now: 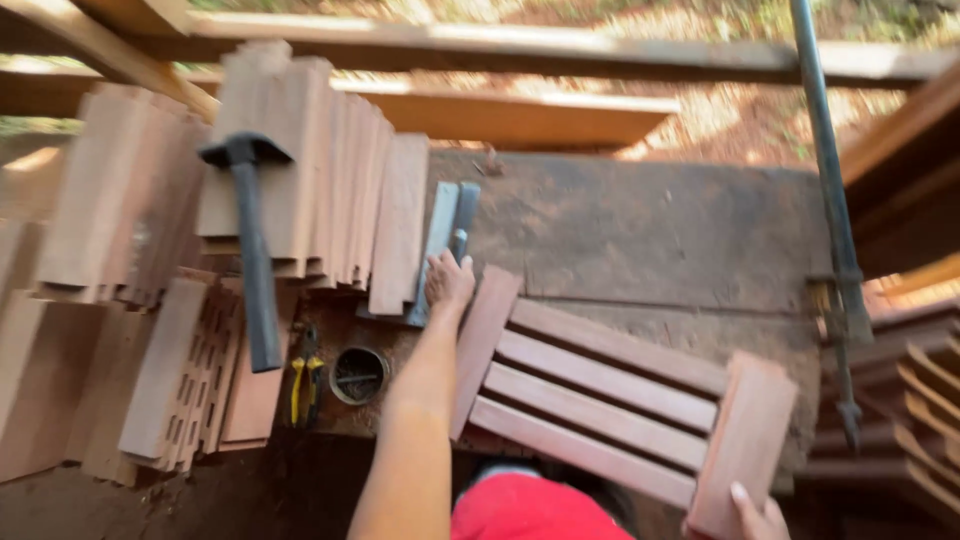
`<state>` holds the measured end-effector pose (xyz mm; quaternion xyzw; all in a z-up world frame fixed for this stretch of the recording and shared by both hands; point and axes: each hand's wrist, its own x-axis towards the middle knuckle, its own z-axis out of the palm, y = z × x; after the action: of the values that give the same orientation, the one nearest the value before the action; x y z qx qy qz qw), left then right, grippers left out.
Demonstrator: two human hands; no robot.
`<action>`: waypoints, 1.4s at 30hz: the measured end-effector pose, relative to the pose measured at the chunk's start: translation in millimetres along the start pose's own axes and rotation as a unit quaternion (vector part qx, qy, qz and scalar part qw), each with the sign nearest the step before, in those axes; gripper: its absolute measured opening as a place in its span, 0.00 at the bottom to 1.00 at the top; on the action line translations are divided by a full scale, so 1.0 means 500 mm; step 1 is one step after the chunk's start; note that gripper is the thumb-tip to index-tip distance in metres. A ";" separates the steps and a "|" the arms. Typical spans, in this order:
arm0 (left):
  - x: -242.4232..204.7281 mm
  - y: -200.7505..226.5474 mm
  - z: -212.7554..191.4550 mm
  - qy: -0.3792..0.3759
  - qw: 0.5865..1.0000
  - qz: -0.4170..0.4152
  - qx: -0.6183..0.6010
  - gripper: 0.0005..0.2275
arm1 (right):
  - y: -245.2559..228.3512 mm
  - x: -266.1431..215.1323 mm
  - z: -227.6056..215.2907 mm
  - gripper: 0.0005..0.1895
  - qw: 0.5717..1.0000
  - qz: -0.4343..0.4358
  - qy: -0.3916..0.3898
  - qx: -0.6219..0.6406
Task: The person assembles a slatted wooden panel on a workbench, placing horizontal slats between two end boards and aligning them. They use a chisel-like tool to tap slats into position, check alignment with a square, and reposition the boards as they fit the pieces together.
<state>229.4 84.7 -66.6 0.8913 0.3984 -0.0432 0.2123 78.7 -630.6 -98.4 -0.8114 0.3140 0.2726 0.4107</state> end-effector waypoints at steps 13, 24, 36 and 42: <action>-0.398 -0.102 -0.023 -0.031 0.999 -0.036 -0.022 0.30 | -0.394 -0.268 0.024 0.31 0.992 0.115 0.024 0.045; -0.267 0.081 0.036 -0.031 0.999 0.018 0.008 0.29 | -0.257 -0.289 0.032 0.30 0.983 0.113 0.055 0.135; -0.105 0.382 0.009 -0.142 0.978 0.132 0.074 0.29 | -0.197 -0.332 0.167 0.25 0.976 0.184 0.044 0.106; -0.019 0.499 0.068 -0.168 0.958 0.215 0.093 0.30 | 0.076 -0.241 0.422 0.27 0.963 0.145 0.130 0.188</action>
<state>408.1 -83.8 -9.4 0.9515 0.1504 -0.1827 0.1965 -67.1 -437.2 -141.2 -0.6939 0.5245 0.1572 0.4678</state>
